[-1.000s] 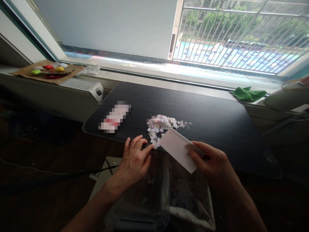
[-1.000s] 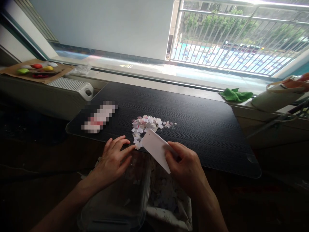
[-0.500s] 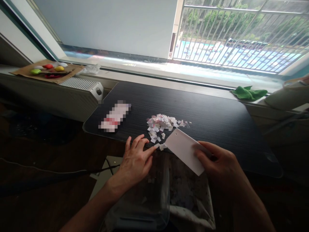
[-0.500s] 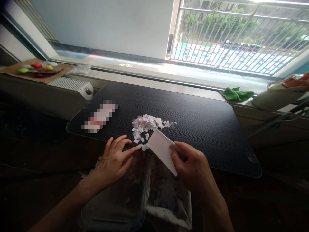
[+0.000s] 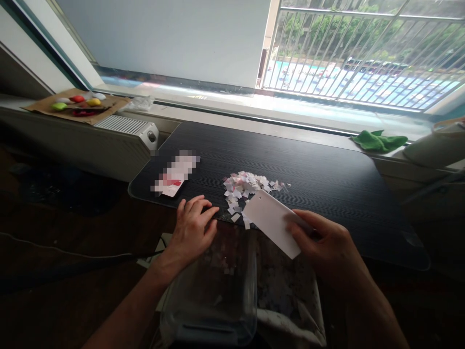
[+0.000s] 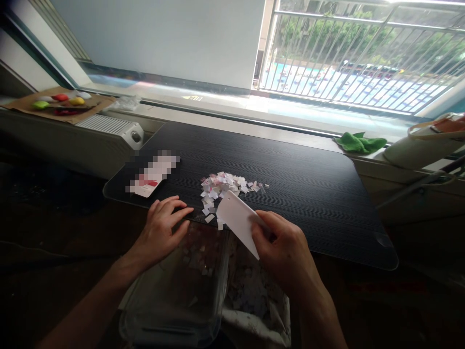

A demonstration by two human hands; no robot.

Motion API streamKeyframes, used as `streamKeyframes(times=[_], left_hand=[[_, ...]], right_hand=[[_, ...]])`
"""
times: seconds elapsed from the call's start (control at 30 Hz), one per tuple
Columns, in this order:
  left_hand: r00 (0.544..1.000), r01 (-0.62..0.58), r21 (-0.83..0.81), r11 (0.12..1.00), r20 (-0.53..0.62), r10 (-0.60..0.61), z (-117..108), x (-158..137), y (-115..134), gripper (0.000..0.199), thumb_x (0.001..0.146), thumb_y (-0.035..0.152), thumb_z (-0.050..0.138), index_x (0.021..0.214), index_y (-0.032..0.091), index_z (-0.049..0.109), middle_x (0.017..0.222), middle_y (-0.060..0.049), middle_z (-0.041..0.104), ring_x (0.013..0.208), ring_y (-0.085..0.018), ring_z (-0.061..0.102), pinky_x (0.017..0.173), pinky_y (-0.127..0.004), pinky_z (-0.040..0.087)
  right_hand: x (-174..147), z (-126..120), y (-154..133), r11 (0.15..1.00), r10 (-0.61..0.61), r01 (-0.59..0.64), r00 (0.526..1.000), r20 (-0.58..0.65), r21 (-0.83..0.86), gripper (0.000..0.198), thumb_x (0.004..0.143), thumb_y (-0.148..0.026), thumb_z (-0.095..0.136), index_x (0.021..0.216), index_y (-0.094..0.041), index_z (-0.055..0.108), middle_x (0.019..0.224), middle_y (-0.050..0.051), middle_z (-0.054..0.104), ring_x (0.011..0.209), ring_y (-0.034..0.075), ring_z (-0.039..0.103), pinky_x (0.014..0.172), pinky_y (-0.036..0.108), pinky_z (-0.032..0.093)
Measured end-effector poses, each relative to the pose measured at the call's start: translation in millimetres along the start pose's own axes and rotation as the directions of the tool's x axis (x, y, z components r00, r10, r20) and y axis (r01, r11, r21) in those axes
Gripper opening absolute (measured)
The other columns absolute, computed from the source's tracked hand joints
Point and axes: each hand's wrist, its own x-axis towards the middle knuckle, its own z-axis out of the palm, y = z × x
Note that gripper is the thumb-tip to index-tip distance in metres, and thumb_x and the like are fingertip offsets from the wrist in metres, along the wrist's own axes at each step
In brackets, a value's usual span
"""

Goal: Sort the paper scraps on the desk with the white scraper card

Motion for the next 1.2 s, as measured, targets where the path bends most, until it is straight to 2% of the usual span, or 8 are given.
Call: streamKeyframes(times=[0.13,0.27,0.4,0.5,0.73,0.93,1.1,1.2], left_hand=[[0.989,-0.001,-0.023,1.0,-0.15,-0.003,12.4,16.9,-17.1,0.022,0.088,0.019,0.047,0.092,0.02,0.069,0.093,-0.006,0.064,0.107,-0.025,0.057,0.104,-0.051,0.034],[0.972,0.015,-0.008,1.0,-0.236,-0.016,24.3,24.2,-24.1,0.022,0.089,0.02,0.045,0.089,0.021,0.067,0.087,-0.004,0.062,0.091,-0.021,0.06,0.104,-0.047,0.035],[0.968,0.008,0.007,1.0,-0.252,-0.006,27.6,22.1,-24.5,0.021,0.09,0.021,0.045,0.091,0.022,0.066,0.088,-0.004,0.062,0.092,-0.021,0.06,0.105,-0.046,0.035],[0.965,-0.006,0.022,1.0,-0.262,0.011,27.2,20.9,-25.1,0.021,0.09,0.02,0.045,0.091,0.022,0.065,0.089,-0.004,0.062,0.092,-0.021,0.06,0.104,-0.046,0.036],[0.966,-0.042,0.05,0.998,-0.253,0.054,26.8,21.6,-27.4,0.018,0.089,0.019,0.045,0.092,0.021,0.063,0.091,-0.005,0.062,0.094,-0.023,0.06,0.104,-0.047,0.036],[0.967,-0.042,0.044,0.998,-0.248,0.052,27.3,21.9,-28.1,0.018,0.089,0.019,0.045,0.094,0.021,0.063,0.091,-0.005,0.061,0.095,-0.023,0.059,0.104,-0.048,0.036],[0.96,-0.058,0.048,0.997,-0.272,0.069,29.7,21.9,-30.1,0.018,0.088,0.02,0.045,0.093,0.02,0.063,0.09,-0.006,0.062,0.093,-0.024,0.059,0.103,-0.048,0.036],[0.957,-0.069,0.05,0.996,-0.279,0.08,30.5,21.6,-31.0,0.018,0.088,0.02,0.045,0.092,0.02,0.063,0.09,-0.006,0.062,0.092,-0.024,0.059,0.103,-0.048,0.036]], right_hand=[[7.2,11.0,-7.9,0.995,-0.103,0.103,0.993,0.059,0.008,0.023,0.085,-0.026,0.054,0.095,-0.021,0.074,0.087,0.003,0.075,0.069,0.016,0.064,0.062,0.024,0.048],[12.7,15.3,-7.4,0.994,-0.104,0.106,0.994,0.045,-0.023,0.023,0.085,-0.024,0.053,0.095,-0.021,0.073,0.083,0.002,0.073,0.062,0.015,0.061,0.061,0.025,0.046],[5.7,2.3,0.2,0.996,-0.069,0.068,0.997,-0.015,-0.06,0.021,0.085,-0.03,0.056,0.096,-0.023,0.073,0.085,0.002,0.073,0.064,0.016,0.062,0.063,0.026,0.048],[-2.4,-6.2,5.7,0.994,-0.061,0.06,0.998,-0.014,-0.09,0.019,0.085,-0.03,0.057,0.094,-0.023,0.072,0.086,0.002,0.072,0.069,0.017,0.064,0.066,0.027,0.048],[-18.0,-8.1,14.4,0.999,0.017,-0.021,0.997,-0.076,-0.046,0.021,0.085,-0.032,0.057,0.096,-0.023,0.072,0.088,0.002,0.073,0.071,0.018,0.064,0.069,0.027,0.05],[-23.4,-0.6,9.7,0.998,0.035,-0.034,0.999,-0.012,0.058,0.021,0.084,-0.031,0.058,0.093,-0.022,0.074,0.087,0.003,0.073,0.07,0.017,0.064,0.065,0.026,0.05],[-11.8,-0.4,9.3,0.987,0.141,-0.139,0.99,-0.016,0.085,0.027,0.083,-0.032,0.057,0.101,-0.019,0.074,0.089,0.004,0.074,0.07,0.018,0.065,0.065,0.028,0.05],[-7.3,-0.6,6.8,0.988,0.121,-0.127,0.99,0.071,0.089,0.028,0.084,-0.03,0.056,0.102,-0.018,0.074,0.089,0.005,0.074,0.071,0.019,0.066,0.064,0.027,0.05]])
